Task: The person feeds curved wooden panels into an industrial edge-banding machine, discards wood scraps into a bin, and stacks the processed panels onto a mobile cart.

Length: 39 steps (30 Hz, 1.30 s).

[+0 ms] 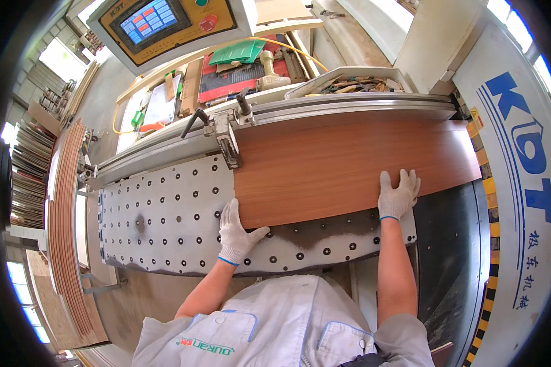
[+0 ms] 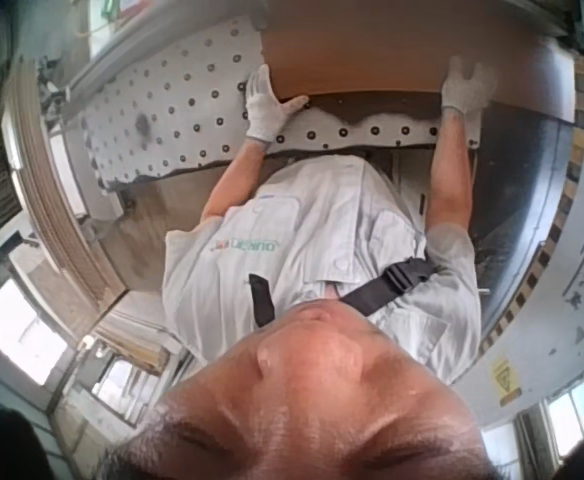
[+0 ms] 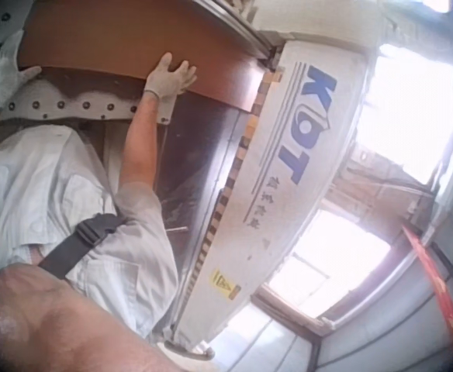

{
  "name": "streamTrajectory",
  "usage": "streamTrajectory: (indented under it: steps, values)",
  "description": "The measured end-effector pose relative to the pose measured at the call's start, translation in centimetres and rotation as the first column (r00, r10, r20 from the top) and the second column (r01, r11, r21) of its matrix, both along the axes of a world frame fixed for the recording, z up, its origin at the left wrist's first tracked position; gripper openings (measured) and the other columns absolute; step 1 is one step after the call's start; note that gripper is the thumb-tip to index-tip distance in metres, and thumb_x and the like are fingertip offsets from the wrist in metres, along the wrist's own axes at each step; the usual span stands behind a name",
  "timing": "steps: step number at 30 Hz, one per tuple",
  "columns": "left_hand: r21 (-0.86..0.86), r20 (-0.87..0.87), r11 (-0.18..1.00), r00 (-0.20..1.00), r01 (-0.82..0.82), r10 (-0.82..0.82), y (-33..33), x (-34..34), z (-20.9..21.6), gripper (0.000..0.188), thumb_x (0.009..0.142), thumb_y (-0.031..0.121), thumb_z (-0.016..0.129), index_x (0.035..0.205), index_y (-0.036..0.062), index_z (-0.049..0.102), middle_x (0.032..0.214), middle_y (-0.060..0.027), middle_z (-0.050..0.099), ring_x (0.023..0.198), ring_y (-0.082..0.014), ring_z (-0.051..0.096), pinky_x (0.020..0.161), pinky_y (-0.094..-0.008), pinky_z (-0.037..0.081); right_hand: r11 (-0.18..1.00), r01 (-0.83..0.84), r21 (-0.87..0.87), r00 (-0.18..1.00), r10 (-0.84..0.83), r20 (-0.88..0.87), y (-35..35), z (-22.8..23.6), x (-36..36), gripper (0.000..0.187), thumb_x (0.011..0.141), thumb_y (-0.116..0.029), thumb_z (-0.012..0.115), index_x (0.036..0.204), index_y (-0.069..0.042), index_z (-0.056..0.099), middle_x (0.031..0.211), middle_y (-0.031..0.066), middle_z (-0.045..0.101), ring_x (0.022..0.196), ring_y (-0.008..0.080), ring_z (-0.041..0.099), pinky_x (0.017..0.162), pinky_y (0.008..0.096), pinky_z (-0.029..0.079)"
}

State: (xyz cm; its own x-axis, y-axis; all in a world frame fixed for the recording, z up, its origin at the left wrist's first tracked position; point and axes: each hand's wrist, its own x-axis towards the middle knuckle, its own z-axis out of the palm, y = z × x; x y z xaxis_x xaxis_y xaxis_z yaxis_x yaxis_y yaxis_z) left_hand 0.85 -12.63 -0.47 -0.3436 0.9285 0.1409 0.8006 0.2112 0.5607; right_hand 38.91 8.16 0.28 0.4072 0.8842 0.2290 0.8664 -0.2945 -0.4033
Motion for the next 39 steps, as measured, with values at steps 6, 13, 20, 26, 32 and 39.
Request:
streamTrajectory:
  steps: [6,13,20,26,32,39]
  values:
    - [-0.095,-0.183,0.991,0.98,-0.094,0.076,0.8,-0.1,1.1,0.115,0.06,0.054,0.097,0.148,-0.0013,0.049,0.157,-0.0257,0.047,0.15,-0.0466,0.037,0.129,-0.0566,0.025,0.913,0.068,0.403,0.997,-0.043,-0.071,-0.4,-0.7,6.4,0.076,0.09,-0.053,0.079,0.134,0.007,0.058,0.137,0.0279,0.059,0.123,0.0494,0.055,0.108,0.0602,0.04]
    - [-0.052,-0.162,0.997,0.986,-0.057,0.048,-0.1,0.3,0.8,0.113,0.06,0.055,0.097,0.148,0.0018,0.051,0.155,-0.0195,0.051,0.151,-0.0415,0.038,0.129,-0.0553,0.025,0.959,0.214,0.186,0.973,-0.225,0.043,2.7,-4.4,11.3,0.102,0.089,-0.072,0.069,0.14,0.014,0.05,0.136,0.0322,0.06,0.132,0.0475,0.054,0.114,0.0541,0.041]
    - [-0.013,-0.203,1.0,0.979,0.021,-0.023,1.1,0.6,1.4,0.112,0.062,0.054,0.096,0.149,0.0022,0.05,0.154,-0.0195,0.051,0.15,-0.0398,0.039,0.129,-0.0538,0.025,0.952,0.265,0.154,0.964,-0.261,-0.049,2.1,-3.3,12.5,0.1,0.086,-0.07,0.075,0.136,0.014,0.054,0.132,0.0311,0.063,0.126,0.0478,0.059,0.109,0.0545,0.046]
    - [-0.104,0.071,0.994,0.997,0.037,-0.03,2.6,3.3,3.1,0.107,0.068,0.032,0.099,0.154,-0.0017,0.045,0.146,-0.0247,0.057,0.136,-0.0434,0.053,0.116,-0.0485,0.043,0.93,0.289,0.227,0.946,-0.314,0.083,-1.3,-0.2,12.4,0.069,0.072,-0.049,0.089,0.117,0.0,0.069,0.122,0.0258,0.07,0.109,0.0438,0.067,0.096,0.055,0.053]
    - [0.122,-0.398,0.902,0.853,0.415,-0.338,4.1,6.6,0.7,0.088,0.078,0.027,0.088,0.152,-0.0015,0.048,0.16,-0.024,0.047,0.147,-0.045,0.042,0.125,-0.0558,0.033,0.994,-0.047,0.101,0.887,0.088,-0.454,-11.1,0.6,12.9,0.077,0.092,-0.048,0.073,0.147,0.003,0.055,0.157,0.0258,0.053,0.144,0.0424,0.051,0.122,0.0455,0.04]
    - [-0.076,-0.377,0.77,0.697,0.633,-0.61,13.8,15.5,3.1,0.091,0.076,0.033,0.089,0.151,-0.001,0.05,0.163,-0.0238,0.043,0.151,-0.0437,0.038,0.127,-0.0566,0.029,0.827,0.409,0.386,0.89,-0.454,0.031,-36.0,2.7,20.5,0.048,0.091,-0.035,0.077,0.126,-0.003,0.07,0.128,0.0214,0.071,0.123,0.0393,0.066,0.11,0.0509,0.049]
